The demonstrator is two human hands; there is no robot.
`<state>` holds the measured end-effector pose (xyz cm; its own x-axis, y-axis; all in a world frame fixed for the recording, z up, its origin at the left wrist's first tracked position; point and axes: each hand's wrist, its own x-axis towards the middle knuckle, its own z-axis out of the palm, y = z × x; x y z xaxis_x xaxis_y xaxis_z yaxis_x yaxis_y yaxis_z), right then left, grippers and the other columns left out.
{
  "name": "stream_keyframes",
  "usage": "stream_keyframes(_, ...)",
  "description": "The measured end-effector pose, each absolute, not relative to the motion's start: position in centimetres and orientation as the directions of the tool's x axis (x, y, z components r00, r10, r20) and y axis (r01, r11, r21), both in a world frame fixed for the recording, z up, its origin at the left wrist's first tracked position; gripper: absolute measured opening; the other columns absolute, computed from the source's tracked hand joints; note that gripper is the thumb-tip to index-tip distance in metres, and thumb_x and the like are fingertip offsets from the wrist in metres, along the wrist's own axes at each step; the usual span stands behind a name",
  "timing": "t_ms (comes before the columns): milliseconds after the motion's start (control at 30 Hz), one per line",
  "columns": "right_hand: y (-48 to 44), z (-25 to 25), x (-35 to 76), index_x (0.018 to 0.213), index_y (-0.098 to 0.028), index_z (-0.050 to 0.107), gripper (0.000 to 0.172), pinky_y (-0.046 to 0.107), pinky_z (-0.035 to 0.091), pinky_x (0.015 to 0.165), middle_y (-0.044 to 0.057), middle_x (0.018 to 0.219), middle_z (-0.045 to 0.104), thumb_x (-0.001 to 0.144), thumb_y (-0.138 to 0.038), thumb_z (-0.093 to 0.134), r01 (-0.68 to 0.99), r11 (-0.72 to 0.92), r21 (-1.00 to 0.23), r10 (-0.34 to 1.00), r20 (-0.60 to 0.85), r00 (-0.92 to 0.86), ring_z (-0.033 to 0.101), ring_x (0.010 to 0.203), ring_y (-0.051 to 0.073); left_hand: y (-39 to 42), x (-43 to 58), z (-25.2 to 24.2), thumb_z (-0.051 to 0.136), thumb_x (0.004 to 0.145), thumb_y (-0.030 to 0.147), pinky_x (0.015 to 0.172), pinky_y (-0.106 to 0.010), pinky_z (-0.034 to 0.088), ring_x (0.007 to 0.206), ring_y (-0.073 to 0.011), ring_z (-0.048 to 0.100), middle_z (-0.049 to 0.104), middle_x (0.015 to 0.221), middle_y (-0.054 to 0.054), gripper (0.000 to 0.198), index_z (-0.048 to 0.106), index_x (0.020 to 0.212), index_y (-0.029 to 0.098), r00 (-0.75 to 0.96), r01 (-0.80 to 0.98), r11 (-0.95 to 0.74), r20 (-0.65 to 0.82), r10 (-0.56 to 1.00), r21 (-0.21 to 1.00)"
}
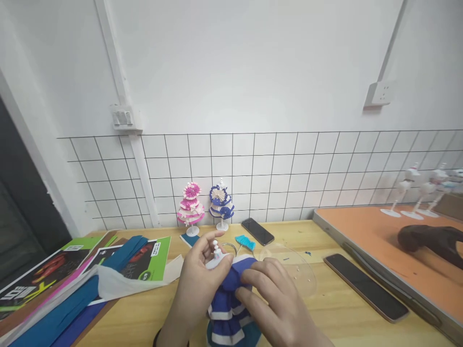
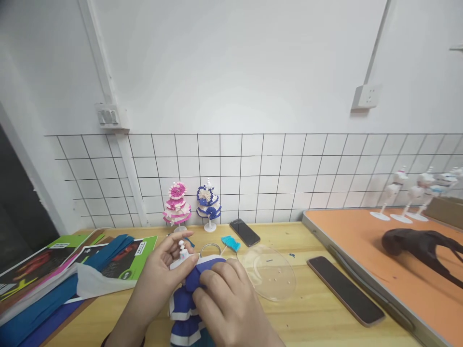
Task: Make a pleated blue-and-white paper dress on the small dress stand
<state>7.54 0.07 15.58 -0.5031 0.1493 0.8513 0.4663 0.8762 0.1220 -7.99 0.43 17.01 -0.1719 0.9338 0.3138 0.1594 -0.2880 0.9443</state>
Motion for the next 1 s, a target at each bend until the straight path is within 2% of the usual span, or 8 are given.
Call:
stream_keyframes(200, 0.6, 14.9, 7.4, 0.082, -0.013, 0.061, 0.037, 0.033, 0.044, 0.064, 0.008, 0.079, 0.067, 0.096, -0.012, 0.027, 0.406, 0.909, 0.098, 0.157, 0.82, -0.551, 0.053, 0.073, 0.018, 0.7, -8.8, 17.0, 0.063, 0.07, 0.026, 0.066, -0.024, 0.047, 0.071, -0.0134, 0.055, 0.055, 0.075, 0.002, 0.031, 0.057, 0.099, 0.018, -0.172, 0.193, -0.269, 0.302, 0.938, 0.944)
stream_keyframes(367, 1.0, 14.4, 7.4, 0.081, -0.012, 0.061, 0.036, 0.035, 0.044, 0.065, 0.009, 0.08, 0.067, 0.095, -0.011, 0.028, 0.393, 0.914, 0.098, 0.157, 0.809, -0.567, 0.054, 0.074, 0.019, 0.7, -8.9, 17.2, 0.063, 0.07, 0.026, 0.074, -0.027, 0.048, 0.074, -0.0148, 0.058, 0.056, 0.075, 0.002, 0.029, 0.059, 0.098, 0.018, -0.176, 0.226, -0.28, 0.322, 0.93, 0.933)
stream_keyframes(567, 1.3, 14.0, 7.2, 0.086, -0.014, 0.058, 0.021, 0.036, 0.045, 0.069, 0.009, 0.083, 0.066, 0.088, -0.008, 0.038, 0.348, 0.935, 0.067, 0.14, 0.832, -0.537, 0.055, 0.079, 0.02, 0.9, -9.0, 17.0, 0.064, 0.069, 0.024, 0.075, -0.028, 0.049, 0.075, -0.0155, 0.06, 0.059, 0.074, 0.002, 0.029, 0.06, 0.097, 0.019, -0.197, 0.216, -0.309, 0.351, 0.915, 0.926)
stream_keyframes(667, 1.4, 14.0, 7.3, 0.093, -0.015, 0.055, 0.023, 0.036, 0.046, 0.069, 0.01, 0.085, 0.063, 0.082, -0.003, 0.039, 0.292, 0.956, -0.043, 0.178, 0.873, -0.454, 0.055, 0.079, 0.02, 0.9, -9.0, 17.0, 0.063, 0.069, 0.025, 0.077, -0.029, 0.049, 0.076, -0.0157, 0.06, 0.06, 0.076, 0.001, 0.028, 0.061, 0.096, 0.019, -0.166, 0.221, -0.327, 0.366, 0.916, 0.919)
stream_keyframes(767, 1.6, 13.8, 7.5, 0.097, -0.018, 0.053, 0.024, 0.036, 0.047, 0.071, 0.008, 0.086, 0.06, 0.083, -0.003, 0.042, 0.287, 0.93, -0.231, 0.327, 0.877, -0.353, 0.055, 0.081, 0.02, 0.6, -8.9, 17.1, 0.063, 0.07, 0.027, 0.071, -0.027, 0.05, 0.077, -0.0164, 0.06, 0.06, 0.079, 0.0, 0.029, 0.061, 0.098, 0.019, -0.129, 0.223, -0.319, 0.352, 0.927, 0.921)
stream_keyframes(867, 1.8, 13.6, 7.8, 0.106, -0.021, 0.05, 0.024, 0.038, 0.046, 0.08, 0.008, 0.097, 0.059, 0.084, -0.014, 0.053, 0.333, 0.849, -0.41, 0.506, 0.813, -0.289, 0.054, 0.095, 0.022, 0.2, -8.8, 17.2, 0.061, 0.072, 0.027, 0.063, -0.023, 0.05, 0.078, -0.016, 0.06, 0.059, 0.082, -0.001, 0.029, 0.06, 0.101, 0.02, -0.075, 0.215, -0.305, 0.328, 0.942, 0.928)
stream_keyframes(1000, 1.6, 13.7, 8.1, 0.117, -0.025, 0.045, 0.038, 0.038, 0.046, 0.088, 0.009, 0.112, 0.056, 0.082, -0.025, 0.061, 0.351, 0.768, -0.537, 0.636, 0.703, -0.317, 0.051, 0.108, 0.024, -0.2, -8.5, 17.2, 0.06, 0.074, 0.023, 0.066, -0.022, 0.05, 0.08, -0.0154, 0.06, 0.059, 0.085, -0.001, 0.027, 0.061, 0.1, 0.023, -0.016, 0.24, -0.329, 0.343, 0.939, 0.913)
